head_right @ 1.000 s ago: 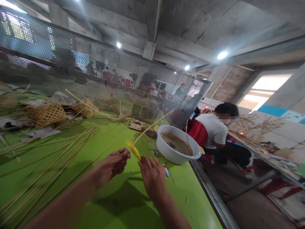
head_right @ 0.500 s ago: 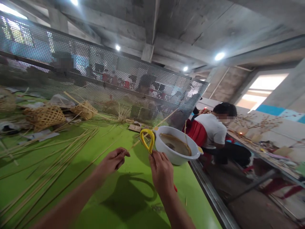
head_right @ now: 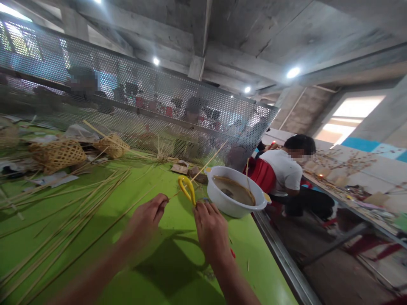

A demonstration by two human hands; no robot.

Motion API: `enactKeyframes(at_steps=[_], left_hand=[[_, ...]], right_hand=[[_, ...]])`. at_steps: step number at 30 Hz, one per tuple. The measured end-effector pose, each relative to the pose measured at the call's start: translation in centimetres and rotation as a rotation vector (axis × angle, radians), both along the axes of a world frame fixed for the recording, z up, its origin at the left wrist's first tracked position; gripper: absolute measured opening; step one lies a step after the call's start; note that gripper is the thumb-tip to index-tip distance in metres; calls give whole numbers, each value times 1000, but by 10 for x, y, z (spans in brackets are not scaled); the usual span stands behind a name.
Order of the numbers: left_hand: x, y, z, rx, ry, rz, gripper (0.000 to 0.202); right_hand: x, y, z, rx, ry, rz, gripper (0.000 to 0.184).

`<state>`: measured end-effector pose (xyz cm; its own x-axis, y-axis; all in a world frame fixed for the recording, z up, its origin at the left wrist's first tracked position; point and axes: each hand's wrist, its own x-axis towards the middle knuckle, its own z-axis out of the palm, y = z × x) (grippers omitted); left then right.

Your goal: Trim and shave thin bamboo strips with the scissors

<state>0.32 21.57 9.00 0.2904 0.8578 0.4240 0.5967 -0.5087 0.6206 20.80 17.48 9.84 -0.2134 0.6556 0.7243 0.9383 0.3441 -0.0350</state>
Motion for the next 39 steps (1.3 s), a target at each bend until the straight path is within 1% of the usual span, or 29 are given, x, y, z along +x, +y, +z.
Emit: enactKeyframes(at_steps=[2,5,9,11,14,16,20,21,25,27,30,32,35,36,39], left_hand=[[-1,-1,0,26,66,37,24],[-1,-2,0,61,139,49,27],[-2,-4,0,60,229,115,25],[-1,-5,0,78,255,139,24],[0,-5,0,118,274,129,26],[1,-6,0,112,284,118,26],[0,-4,0,75,280,140,23],[0,-4,0,81,271,144,23],[2,-3,-3,111,222,117,23],[2,-4,-5,106,200,110,23],[2,-3,-7,91,172,137,22],[2,-3,-8,89,161,136,21],[2,-3,-8,85,155,103,19],[2,-2,-8,75,156,100,19],[2,-2,-8,49,147,137,21]], right_hand=[[0,-1,1,-1,16,-22,17],[-4,-2,0,15,13,-58,17],[-14,-3,-3,-35,-32,-6,18],[-15,-2,-2,-50,-29,-10,19],[-13,-2,0,-7,-11,-66,21],[-15,-4,-1,14,-19,-63,21],[-23,-8,-3,-38,-44,23,20],[-23,-8,-2,-42,-39,21,20],[-18,-6,-1,-2,-6,-69,20],[-19,-7,-3,13,-17,-44,19],[-22,-8,-4,-27,-39,41,19],[-21,-7,-4,-37,-23,27,20],[-18,-5,-4,25,4,-55,22],[-18,-5,-5,42,-2,-59,21],[-22,-7,-7,16,-43,15,20]])
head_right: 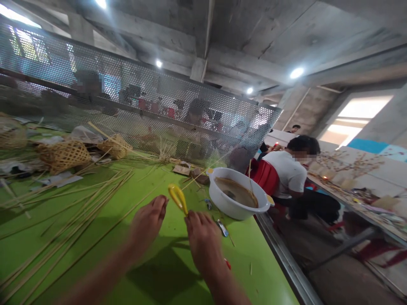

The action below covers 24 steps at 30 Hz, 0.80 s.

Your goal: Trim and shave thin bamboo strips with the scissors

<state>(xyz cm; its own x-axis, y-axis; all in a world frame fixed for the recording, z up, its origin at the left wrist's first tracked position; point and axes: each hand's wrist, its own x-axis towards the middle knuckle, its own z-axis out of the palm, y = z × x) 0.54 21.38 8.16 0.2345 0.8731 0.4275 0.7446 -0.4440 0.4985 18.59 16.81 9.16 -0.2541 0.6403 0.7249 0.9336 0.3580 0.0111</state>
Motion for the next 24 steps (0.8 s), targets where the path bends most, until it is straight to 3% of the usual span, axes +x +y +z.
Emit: enactKeyframes(at_steps=[8,14,17,21,24], left_hand=[[0,-2,4,-14,-100,-57,25],[-2,2,10,-121,-333,-57,23],[0,6,12,-258,-549,-162,20],[0,10,12,-506,-900,-355,19],[-2,13,10,-638,-999,-412,20]], right_hand=[[1,1,1,-2,47,-46,18],[-2,1,0,-56,53,11,18],[-1,1,1,-4,70,-32,18],[-5,1,-1,-40,2,42,19],[-1,3,0,-22,22,22,19]])
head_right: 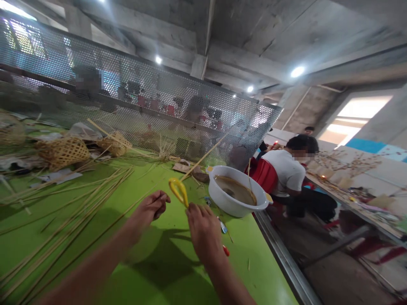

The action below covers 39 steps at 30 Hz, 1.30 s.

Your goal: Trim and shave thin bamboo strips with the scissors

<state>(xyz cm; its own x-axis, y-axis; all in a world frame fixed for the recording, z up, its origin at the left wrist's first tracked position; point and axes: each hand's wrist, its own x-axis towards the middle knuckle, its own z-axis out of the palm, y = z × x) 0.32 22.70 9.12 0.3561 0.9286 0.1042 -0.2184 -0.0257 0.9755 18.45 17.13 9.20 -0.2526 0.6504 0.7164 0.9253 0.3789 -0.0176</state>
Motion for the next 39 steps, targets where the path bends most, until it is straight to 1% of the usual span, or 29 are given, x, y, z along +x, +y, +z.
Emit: enactKeyframes(at_steps=[3,6,8,9,13,15,17,19,21,22,24,25,27,29,32,37,39], left_hand=[[-1,2,-3,-90,-63,-95,24],[-1,1,-4,-115,-139,-157,26],[-1,-1,-3,-107,-177,-166,25],[-1,-2,-2,-110,-180,-166,24],[-1,-4,1,-159,-136,-173,23],[-1,-3,1,-148,-138,-164,24],[0,-2,0,-113,-130,-147,24],[1,-2,0,-82,-92,-113,24],[2,-3,0,-57,-26,-89,24],[3,-4,1,-45,9,-85,25],[4,-6,1,-18,77,-101,26],[5,-7,0,-9,110,-117,25],[7,-9,-2,-6,150,-151,24],[9,-10,-4,-20,162,-212,25],[9,-10,-5,-13,174,-303,29],[4,-10,0,32,307,-317,23],[2,-10,2,10,298,-318,23]], right_hand=[[5,2,1,60,35,-56,19],[4,0,0,11,3,8,19],[2,-1,0,-34,-14,55,18],[2,-1,0,-37,-8,57,18],[5,1,1,42,50,-2,18],[5,1,0,16,46,34,18],[4,0,0,-44,75,72,19],[6,1,2,-99,207,64,20],[11,4,5,-172,461,67,23],[14,5,6,-233,607,96,25],[18,7,9,-394,878,201,28],[19,7,11,-467,988,262,30],[19,7,13,-572,1134,354,33],[16,6,16,-612,1212,391,33],[13,4,19,-590,1242,385,32],[20,6,20,-424,1235,372,26],[24,7,20,-378,1232,367,25]])
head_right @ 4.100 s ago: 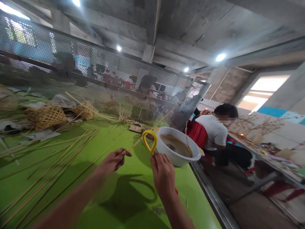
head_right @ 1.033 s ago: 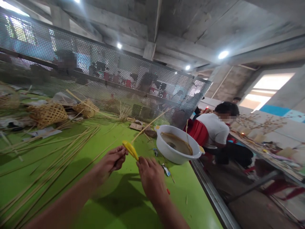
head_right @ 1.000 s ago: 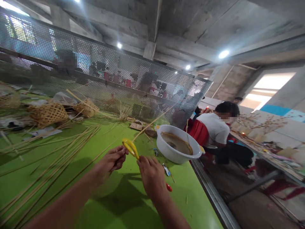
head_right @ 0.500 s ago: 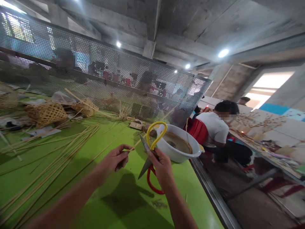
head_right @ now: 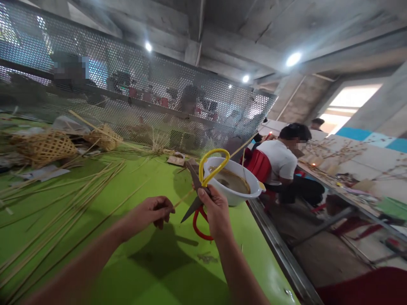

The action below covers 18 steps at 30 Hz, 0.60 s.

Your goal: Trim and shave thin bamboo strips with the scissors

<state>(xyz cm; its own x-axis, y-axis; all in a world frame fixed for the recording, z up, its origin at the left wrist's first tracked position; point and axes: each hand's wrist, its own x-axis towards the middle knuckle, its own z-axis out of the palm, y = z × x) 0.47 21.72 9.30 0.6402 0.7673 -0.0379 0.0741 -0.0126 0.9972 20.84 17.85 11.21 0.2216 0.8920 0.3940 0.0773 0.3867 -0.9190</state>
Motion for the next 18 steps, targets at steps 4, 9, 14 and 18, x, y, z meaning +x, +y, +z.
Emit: enactKeyframes(at_steps=[4,9,14,18], left_hand=[[-3,2,3,-74,-106,62,23],[-5,3,3,-145,-264,66,24],[-5,5,-3,-249,-380,63,25],[-4,6,-7,-270,-430,60,24]], right_hand=[[9,1,-2,-3,-138,-54,25],[13,-4,-5,178,-714,-300,19],[-7,-10,-13,419,-1097,-324,18],[-13,-11,-16,428,-1155,-279,17]])
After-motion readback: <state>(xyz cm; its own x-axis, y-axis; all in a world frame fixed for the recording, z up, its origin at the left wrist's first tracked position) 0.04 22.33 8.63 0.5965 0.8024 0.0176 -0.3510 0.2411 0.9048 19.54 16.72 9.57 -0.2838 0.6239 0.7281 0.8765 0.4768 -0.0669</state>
